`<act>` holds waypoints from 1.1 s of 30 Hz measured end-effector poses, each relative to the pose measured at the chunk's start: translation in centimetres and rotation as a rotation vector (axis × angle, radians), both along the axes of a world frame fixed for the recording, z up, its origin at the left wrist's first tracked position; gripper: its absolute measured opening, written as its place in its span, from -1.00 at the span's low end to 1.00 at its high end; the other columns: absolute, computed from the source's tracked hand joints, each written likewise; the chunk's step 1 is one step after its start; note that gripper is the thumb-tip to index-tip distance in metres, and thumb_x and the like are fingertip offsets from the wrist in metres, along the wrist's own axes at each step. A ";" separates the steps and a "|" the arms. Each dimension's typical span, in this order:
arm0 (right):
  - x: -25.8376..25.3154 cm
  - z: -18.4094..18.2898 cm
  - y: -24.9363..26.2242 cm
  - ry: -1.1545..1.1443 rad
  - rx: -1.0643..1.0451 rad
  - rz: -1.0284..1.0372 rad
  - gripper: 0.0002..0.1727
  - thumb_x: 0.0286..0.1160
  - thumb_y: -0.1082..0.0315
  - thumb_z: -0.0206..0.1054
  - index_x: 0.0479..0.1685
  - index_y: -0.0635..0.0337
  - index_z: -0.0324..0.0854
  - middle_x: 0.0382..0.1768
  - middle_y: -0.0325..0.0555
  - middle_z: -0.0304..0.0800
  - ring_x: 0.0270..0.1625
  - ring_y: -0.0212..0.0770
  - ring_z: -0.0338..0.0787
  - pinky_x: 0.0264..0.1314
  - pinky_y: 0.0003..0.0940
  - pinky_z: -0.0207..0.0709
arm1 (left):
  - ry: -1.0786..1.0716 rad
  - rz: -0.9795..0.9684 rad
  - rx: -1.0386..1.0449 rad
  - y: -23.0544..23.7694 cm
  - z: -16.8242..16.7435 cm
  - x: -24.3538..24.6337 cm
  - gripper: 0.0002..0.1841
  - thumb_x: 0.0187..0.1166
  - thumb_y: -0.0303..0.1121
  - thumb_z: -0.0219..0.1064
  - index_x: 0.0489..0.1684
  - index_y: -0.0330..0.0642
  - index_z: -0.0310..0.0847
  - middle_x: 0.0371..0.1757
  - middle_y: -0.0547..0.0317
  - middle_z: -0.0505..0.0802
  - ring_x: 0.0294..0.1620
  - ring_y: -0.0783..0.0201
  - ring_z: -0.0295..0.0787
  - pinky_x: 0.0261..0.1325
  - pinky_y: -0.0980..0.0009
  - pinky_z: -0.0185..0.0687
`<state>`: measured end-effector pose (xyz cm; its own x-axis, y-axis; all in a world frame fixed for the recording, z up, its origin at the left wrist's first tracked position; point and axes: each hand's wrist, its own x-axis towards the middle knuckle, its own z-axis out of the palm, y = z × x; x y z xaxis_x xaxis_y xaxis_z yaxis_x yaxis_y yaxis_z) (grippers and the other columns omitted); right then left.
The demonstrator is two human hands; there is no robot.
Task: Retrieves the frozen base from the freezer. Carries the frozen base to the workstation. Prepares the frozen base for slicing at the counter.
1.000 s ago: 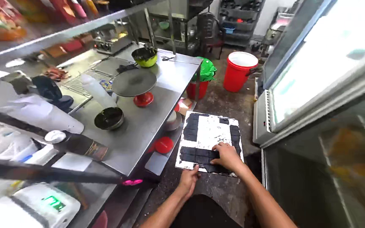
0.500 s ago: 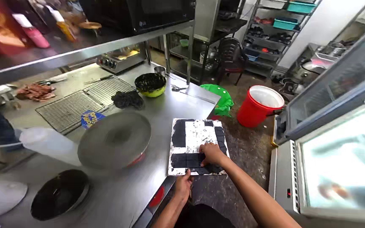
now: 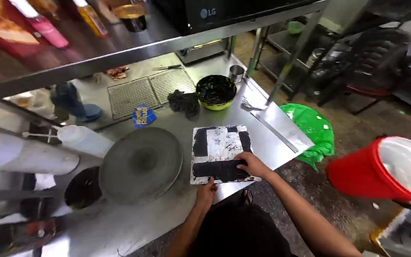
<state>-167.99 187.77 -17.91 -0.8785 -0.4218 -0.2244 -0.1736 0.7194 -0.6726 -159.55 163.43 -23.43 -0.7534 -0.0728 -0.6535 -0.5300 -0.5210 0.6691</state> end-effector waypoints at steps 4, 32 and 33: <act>-2.0 -2.1 4.9 0.103 0.009 0.000 -0.65 0.50 0.24 0.46 0.22 0.14 0.78 0.26 0.06 0.79 0.44 0.08 0.67 0.60 0.08 0.45 | -0.064 0.040 -0.141 2.4 1.2 -0.9 -0.63 0.74 -0.38 0.28 0.32 -0.50 0.42 -0.13 -0.09 0.82 -0.27 0.24 0.82 -0.11 0.35 0.81; -2.2 -5.0 -5.0 0.173 0.266 0.194 -0.50 0.50 -0.04 0.44 0.38 -0.09 0.71 0.49 -0.02 0.63 0.62 0.08 0.50 0.74 0.23 0.17 | 0.389 -1.318 -1.255 -3.8 1.8 -13.4 -0.40 0.19 0.01 0.73 0.13 -0.17 0.75 0.23 -0.08 0.78 0.37 -0.13 0.63 0.45 -0.19 0.48; -2.2 -5.0 -5.4 0.160 0.284 0.192 -0.49 0.50 -0.04 0.43 0.41 -0.10 0.70 0.51 -0.02 0.61 0.63 0.08 0.48 0.75 0.23 0.16 | 0.407 -1.324 -1.251 -3.8 1.9 -13.3 -0.45 0.22 0.02 0.72 0.06 -0.16 0.77 0.20 -0.06 0.78 0.35 -0.11 0.63 0.43 -0.17 0.49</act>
